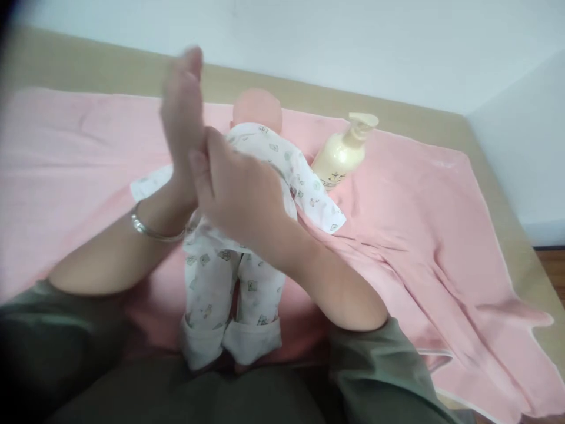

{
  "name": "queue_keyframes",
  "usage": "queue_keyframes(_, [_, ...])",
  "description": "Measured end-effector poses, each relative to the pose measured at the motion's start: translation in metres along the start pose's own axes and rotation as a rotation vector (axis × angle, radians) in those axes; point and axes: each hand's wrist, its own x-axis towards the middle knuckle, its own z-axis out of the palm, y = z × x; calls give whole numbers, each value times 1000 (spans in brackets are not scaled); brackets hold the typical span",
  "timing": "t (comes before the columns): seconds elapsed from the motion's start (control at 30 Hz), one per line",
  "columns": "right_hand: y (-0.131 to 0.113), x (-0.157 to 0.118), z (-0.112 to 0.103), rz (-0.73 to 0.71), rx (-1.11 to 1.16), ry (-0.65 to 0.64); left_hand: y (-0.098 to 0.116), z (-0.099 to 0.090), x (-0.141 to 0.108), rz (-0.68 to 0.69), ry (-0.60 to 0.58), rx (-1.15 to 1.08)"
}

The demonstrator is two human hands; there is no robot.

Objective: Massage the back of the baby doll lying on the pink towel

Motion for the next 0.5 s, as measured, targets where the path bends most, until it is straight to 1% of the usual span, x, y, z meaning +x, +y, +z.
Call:
queue_keyframes(0.03, [10, 6, 8, 57, -68, 24, -6, 8, 10, -30, 88, -14])
queue_keyframes(0.07, [19, 12, 17, 76, -108, 50, -12, 15, 17, -76, 83, 0])
queue_keyframes(0.13, [37, 21, 37, 52, -138, 101, -24, 24, 21, -132, 59, 31])
queue_keyframes(0.23, [56, 25, 56, 6, -124, 128, -35, 26, 14, -113, 44, 40])
queue_keyframes(0.3, [62, 25, 61, -3, -102, 133, -38, 24, 8, -97, 60, 42])
queue_keyframes(0.4, [64, 24, 61, 6, -63, 143, -38, 22, 0, -55, 51, 67])
queue_keyframes(0.5, [65, 24, 58, 5, -29, 146, -38, 21, -9, 15, -1, 84])
